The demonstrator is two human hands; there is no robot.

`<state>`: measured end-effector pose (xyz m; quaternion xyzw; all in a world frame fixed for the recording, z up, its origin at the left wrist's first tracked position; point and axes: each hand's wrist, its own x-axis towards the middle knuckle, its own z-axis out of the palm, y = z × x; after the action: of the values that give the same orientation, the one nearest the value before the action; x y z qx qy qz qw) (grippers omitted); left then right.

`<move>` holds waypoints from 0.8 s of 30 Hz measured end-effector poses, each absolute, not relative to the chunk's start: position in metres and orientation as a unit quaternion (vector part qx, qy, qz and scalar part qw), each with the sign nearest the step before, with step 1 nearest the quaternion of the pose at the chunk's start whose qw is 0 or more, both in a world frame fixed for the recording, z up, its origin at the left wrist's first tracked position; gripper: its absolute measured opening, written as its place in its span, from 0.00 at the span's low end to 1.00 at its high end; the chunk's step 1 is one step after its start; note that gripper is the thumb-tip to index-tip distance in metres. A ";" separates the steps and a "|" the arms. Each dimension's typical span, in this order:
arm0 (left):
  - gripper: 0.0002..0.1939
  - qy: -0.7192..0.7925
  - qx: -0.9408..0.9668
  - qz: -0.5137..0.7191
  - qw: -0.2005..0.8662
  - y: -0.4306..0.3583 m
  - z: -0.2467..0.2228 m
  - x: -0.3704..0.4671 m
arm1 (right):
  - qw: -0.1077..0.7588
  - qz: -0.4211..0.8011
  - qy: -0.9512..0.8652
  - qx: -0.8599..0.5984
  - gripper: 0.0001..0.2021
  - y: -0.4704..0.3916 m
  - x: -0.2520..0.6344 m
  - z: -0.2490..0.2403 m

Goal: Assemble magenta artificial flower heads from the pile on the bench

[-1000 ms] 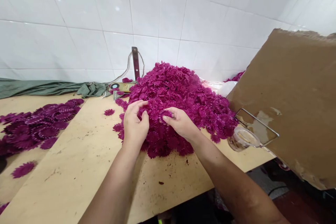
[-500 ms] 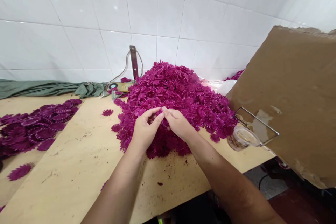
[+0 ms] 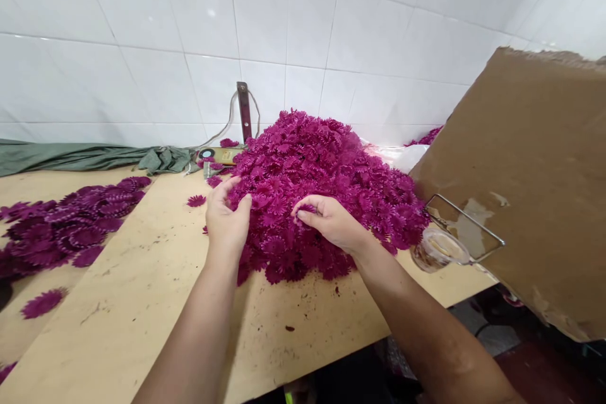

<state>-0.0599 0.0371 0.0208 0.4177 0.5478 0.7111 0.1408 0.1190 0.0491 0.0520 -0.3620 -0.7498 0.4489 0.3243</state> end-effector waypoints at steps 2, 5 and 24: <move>0.14 0.558 0.441 0.692 0.122 0.035 0.019 -0.056 | 0.351 0.411 -0.738 -0.404 0.07 0.052 0.115 0.050; 0.12 0.556 0.470 0.677 0.109 0.030 0.021 -0.047 | 0.382 0.343 -0.721 -0.466 0.16 0.056 0.109 0.049; 0.08 0.479 0.471 0.660 0.337 0.022 0.032 -0.024 | 0.287 0.483 -0.772 -0.298 0.12 0.042 0.107 0.059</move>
<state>-0.0241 0.0218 0.0324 0.4709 0.4788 0.6601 0.3365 0.1074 0.0422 0.0587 -0.2980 -0.7717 0.4829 0.2872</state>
